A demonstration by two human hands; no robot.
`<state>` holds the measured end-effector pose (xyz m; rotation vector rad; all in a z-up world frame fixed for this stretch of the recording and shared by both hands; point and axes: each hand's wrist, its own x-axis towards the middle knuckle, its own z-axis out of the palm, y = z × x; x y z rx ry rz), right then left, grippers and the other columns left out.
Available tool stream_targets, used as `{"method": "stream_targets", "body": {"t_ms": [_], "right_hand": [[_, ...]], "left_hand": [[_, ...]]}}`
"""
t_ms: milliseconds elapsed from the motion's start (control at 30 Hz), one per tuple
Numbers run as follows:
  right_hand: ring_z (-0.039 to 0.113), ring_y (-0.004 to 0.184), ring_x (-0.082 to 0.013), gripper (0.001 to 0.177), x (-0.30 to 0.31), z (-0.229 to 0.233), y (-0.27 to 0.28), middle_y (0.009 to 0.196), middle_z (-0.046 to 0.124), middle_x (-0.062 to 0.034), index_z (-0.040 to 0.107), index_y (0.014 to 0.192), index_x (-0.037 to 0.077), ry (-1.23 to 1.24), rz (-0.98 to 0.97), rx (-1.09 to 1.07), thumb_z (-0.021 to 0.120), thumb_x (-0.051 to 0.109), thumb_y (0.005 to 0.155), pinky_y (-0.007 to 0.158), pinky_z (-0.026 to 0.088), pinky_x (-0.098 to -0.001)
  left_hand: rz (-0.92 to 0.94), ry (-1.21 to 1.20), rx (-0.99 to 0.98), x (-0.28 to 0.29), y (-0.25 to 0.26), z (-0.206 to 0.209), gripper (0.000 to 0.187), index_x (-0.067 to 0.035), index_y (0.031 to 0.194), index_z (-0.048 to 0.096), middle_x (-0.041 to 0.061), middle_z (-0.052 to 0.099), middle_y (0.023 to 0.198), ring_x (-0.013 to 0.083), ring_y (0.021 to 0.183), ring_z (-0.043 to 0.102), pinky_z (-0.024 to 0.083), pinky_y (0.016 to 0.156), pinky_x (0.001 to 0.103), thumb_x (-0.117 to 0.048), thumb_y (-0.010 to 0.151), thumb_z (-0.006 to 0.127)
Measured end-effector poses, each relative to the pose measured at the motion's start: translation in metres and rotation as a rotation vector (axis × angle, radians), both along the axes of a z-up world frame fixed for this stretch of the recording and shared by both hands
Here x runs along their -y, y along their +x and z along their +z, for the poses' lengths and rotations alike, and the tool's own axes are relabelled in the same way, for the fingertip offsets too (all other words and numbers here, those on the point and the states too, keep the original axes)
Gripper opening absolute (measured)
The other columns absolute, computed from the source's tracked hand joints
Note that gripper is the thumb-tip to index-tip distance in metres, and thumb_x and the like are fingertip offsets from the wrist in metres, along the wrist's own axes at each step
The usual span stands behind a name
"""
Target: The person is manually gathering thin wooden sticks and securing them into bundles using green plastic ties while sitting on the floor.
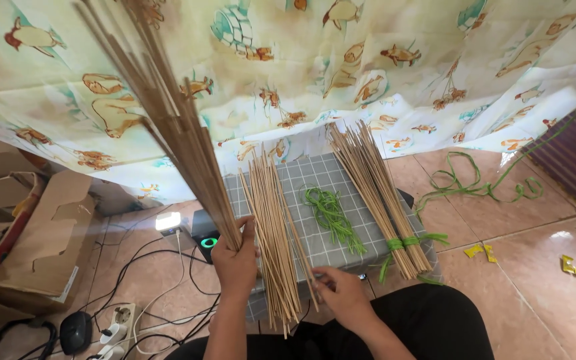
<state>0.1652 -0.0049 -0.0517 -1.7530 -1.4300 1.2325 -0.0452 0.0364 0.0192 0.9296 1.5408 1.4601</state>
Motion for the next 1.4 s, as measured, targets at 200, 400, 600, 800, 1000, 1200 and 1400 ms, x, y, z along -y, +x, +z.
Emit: {"method": "stream_targets", "body": {"t_ms": [200,400,600,800,1000,1200,1400], "right_hand": [[0.071,0.074,-0.0091,0.033,-0.002,0.007,0.007,0.098,0.081,0.0042,0.078,0.117,0.017,0.194,0.022,0.221,0.069,0.028,0.087,0.07,0.057,-0.023],[0.07,0.097,-0.0139,0.054,0.007,0.042,-0.006,0.11,0.074,-0.0018,0.067,0.129,0.013,0.393,0.091,0.026,0.077,0.036,0.082,0.087,0.054,-0.03],[0.074,0.091,-0.0225,0.082,0.001,0.082,-0.011,0.112,0.075,-0.0154,0.047,0.146,0.006,0.156,0.404,-0.409,0.085,0.019,0.074,0.08,0.06,-0.0349],[0.069,0.076,-0.0158,0.067,0.011,0.069,-0.001,0.097,0.076,-0.0129,0.058,0.138,-0.004,0.066,0.425,-0.539,0.081,0.015,0.078,0.07,0.057,-0.0279],[0.074,0.088,-0.0273,0.067,0.024,0.094,-0.011,0.111,0.077,-0.0131,0.039,0.146,0.006,0.251,0.468,-0.064,0.066,0.013,0.085,0.073,0.055,-0.0389],[0.067,0.092,-0.0217,0.089,-0.001,0.085,0.006,0.118,0.068,-0.0128,0.011,0.163,0.01,0.174,0.522,0.026,0.061,0.026,0.091,0.081,0.056,-0.0372],[0.066,0.091,-0.0251,0.046,-0.088,0.033,0.052,0.105,0.07,-0.0068,0.069,0.129,0.015,0.608,-0.003,0.485,0.071,0.03,0.086,0.083,0.051,-0.0396]], "left_hand": [[0.002,0.039,-0.026,-0.007,0.001,-0.009,0.023,-0.014,0.11,0.081,0.0,0.052,0.058,0.0119,0.053,0.053,0.041,0.049,0.029,-0.028,0.098,0.067],[-0.058,0.12,0.291,-0.005,0.01,0.007,0.019,-0.004,0.092,0.068,0.002,0.047,0.057,0.0118,0.047,0.045,0.042,0.048,0.029,-0.02,0.102,0.064],[-0.276,0.129,0.811,0.009,0.035,0.025,0.028,-0.008,0.084,0.055,-0.001,0.04,0.057,0.0122,0.047,0.043,0.044,0.054,0.032,-0.028,0.099,0.067],[-0.396,0.057,0.822,0.019,0.045,0.025,0.032,-0.009,0.077,0.057,-0.003,0.04,0.054,0.0102,0.045,0.039,0.04,0.053,0.031,-0.03,0.098,0.068],[-0.222,0.067,0.694,0.021,0.058,0.038,0.025,-0.005,0.084,0.056,0.003,0.042,0.058,0.0177,0.048,0.047,0.045,0.052,0.034,-0.021,0.097,0.07],[-0.149,0.133,0.424,0.019,0.043,0.027,0.01,0.0,0.101,0.068,0.01,0.061,0.078,0.0122,0.048,0.048,0.043,0.045,0.029,-0.008,0.1,0.062],[0.085,0.223,-0.112,0.002,0.005,0.015,0.019,-0.01,0.106,0.077,0.0,0.057,0.058,0.0109,0.053,0.058,0.044,0.052,0.026,-0.021,0.104,0.061]]}}
